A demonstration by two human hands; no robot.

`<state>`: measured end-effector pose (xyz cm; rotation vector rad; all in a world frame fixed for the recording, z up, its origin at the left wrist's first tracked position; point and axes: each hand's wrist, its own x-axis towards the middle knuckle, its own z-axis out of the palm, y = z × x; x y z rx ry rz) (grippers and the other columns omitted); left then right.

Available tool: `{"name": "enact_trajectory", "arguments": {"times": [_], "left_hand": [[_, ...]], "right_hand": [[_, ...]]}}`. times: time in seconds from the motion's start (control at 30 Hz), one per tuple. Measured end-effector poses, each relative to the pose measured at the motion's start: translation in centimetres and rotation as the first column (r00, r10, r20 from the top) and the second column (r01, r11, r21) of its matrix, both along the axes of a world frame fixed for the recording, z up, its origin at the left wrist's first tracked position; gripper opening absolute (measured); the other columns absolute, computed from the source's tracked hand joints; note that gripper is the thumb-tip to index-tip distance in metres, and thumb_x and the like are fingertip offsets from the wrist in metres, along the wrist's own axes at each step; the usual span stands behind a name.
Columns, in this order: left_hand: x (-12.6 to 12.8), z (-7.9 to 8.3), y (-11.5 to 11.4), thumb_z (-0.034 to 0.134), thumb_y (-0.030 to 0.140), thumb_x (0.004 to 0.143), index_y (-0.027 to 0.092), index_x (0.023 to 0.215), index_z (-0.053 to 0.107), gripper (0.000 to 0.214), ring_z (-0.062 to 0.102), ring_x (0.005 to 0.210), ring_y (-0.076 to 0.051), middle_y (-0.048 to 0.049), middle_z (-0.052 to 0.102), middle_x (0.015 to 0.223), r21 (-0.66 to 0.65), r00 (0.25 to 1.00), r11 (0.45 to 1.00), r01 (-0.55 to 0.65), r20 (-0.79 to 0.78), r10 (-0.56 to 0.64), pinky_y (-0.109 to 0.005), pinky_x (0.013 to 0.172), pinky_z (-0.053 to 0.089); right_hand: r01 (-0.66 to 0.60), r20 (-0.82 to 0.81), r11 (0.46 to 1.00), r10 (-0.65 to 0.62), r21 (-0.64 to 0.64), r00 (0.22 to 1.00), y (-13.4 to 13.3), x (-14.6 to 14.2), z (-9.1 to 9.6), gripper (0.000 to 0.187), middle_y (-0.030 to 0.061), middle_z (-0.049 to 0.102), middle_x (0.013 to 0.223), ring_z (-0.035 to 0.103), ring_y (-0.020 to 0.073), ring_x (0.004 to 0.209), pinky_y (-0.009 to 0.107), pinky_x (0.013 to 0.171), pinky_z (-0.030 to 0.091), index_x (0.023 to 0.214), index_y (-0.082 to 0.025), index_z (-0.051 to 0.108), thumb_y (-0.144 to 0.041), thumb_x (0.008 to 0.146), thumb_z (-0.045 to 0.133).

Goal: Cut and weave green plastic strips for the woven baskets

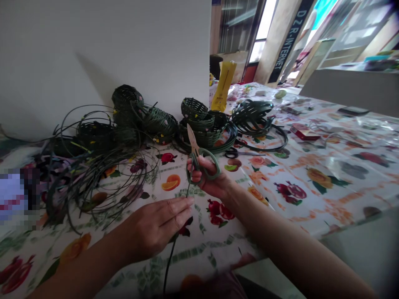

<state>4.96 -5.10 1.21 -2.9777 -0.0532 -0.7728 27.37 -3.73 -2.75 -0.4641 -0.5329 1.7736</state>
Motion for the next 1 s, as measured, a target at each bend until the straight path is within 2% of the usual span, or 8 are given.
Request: {"name": "enact_trajectory", "arguments": {"times": [0.1,0.2,0.33,0.43,0.67,0.77,0.93,1.0], "left_hand": [[0.4,0.0,-0.1,0.046,0.003,0.085,0.01,0.118,0.059,0.036,0.062,0.116,-0.021,-0.0177,0.068,0.12,-0.045,0.999,0.998,0.048,0.014,-0.048,-0.032,0.094,0.056],[0.9,0.0,-0.3,0.048,0.004,0.084,0.013,0.118,0.059,0.037,0.064,0.112,-0.019,-0.0142,0.069,0.117,-0.236,0.998,0.972,0.013,0.059,0.001,-0.03,0.09,0.057],[1.7,-0.4,-0.3,0.06,0.014,0.085,0.023,0.11,0.059,0.027,0.068,0.085,-0.014,-0.0039,0.069,0.094,-0.489,0.965,0.861,-0.138,0.129,0.228,-0.027,0.075,0.059],[2.2,-0.6,-0.3,0.061,0.02,0.085,0.024,0.107,0.056,0.023,0.067,0.075,-0.013,-0.0038,0.067,0.098,-0.618,0.884,0.736,-0.276,0.138,0.447,-0.026,0.066,0.059],[2.0,0.1,0.7,0.058,0.029,0.088,0.022,0.105,0.065,0.019,0.066,0.058,-0.012,0.0004,0.07,0.077,-0.632,0.783,0.599,-0.491,-0.019,0.621,-0.022,0.057,0.054],[2.1,0.4,1.4,0.054,0.031,0.09,0.02,0.104,0.065,0.021,0.063,0.049,-0.011,0.003,0.065,0.062,-0.774,0.774,0.437,-0.458,-0.105,0.624,-0.021,0.051,0.052],[2.5,0.6,2.3,0.057,0.032,0.087,0.016,0.091,0.059,0.016,0.057,0.04,-0.011,0.0036,0.06,0.06,-0.964,0.812,0.053,-0.26,-0.189,0.552,-0.021,0.038,0.045],[2.6,0.5,2.4,0.058,0.031,0.086,0.016,0.093,0.059,0.017,0.055,0.037,-0.01,0.004,0.06,0.058,-0.98,0.833,-0.04,-0.195,-0.187,0.521,-0.019,0.036,0.042]], "right_hand": [[-0.014,0.01,1.0,0.015,-0.02,1.0,0.0,-0.2,-0.2,0.021,-0.0015,0.064,0.072,0.053,0.0042,0.055,0.014,0.052,0.045,0.082,-0.011,0.067,-0.019,0.07,0.082],[-0.007,0.017,0.999,0.007,-0.032,1.0,0.0,-0.2,-0.2,0.018,-0.0017,0.065,0.069,0.054,0.0039,0.053,0.014,0.051,0.046,0.08,-0.011,0.068,-0.015,0.07,0.081],[-0.003,0.016,0.999,0.003,-0.032,1.0,0.2,-0.2,-0.2,0.016,-0.0022,0.064,0.066,0.055,0.0041,0.053,0.013,0.051,0.047,0.078,-0.011,0.068,-0.014,0.069,0.081],[-0.003,0.017,1.0,0.003,-0.031,1.0,0.3,-0.1,-0.4,0.017,-0.0033,0.063,0.064,0.055,0.0044,0.053,0.014,0.052,0.048,0.078,-0.011,0.068,-0.015,0.068,0.081],[0.068,0.074,0.998,-0.067,-0.005,0.995,0.0,-0.4,0.1,0.025,-0.0005,0.067,0.069,0.057,0.0053,0.055,0.015,0.053,0.047,0.078,-0.011,0.069,-0.021,0.063,0.087],[0.123,0.126,0.992,-0.126,0.031,0.984,-0.2,-0.7,0.4,0.024,0.0006,0.068,0.069,0.057,0.0064,0.055,0.017,0.053,0.047,0.077,-0.011,0.07,-0.024,0.066,0.086],[0.2,0.194,0.976,-0.214,0.088,0.957,-0.1,-1.0,0.0,0.02,0.0016,0.069,0.071,0.059,0.0079,0.057,0.02,0.056,0.047,0.079,-0.012,0.072,-0.024,0.07,0.084],[0.22,0.206,0.971,-0.236,0.097,0.95,0.1,-1.0,-0.3,0.019,0.0015,0.069,0.071,0.058,0.0077,0.056,0.02,0.055,0.047,0.077,-0.012,0.072,-0.025,0.07,0.084]]}}
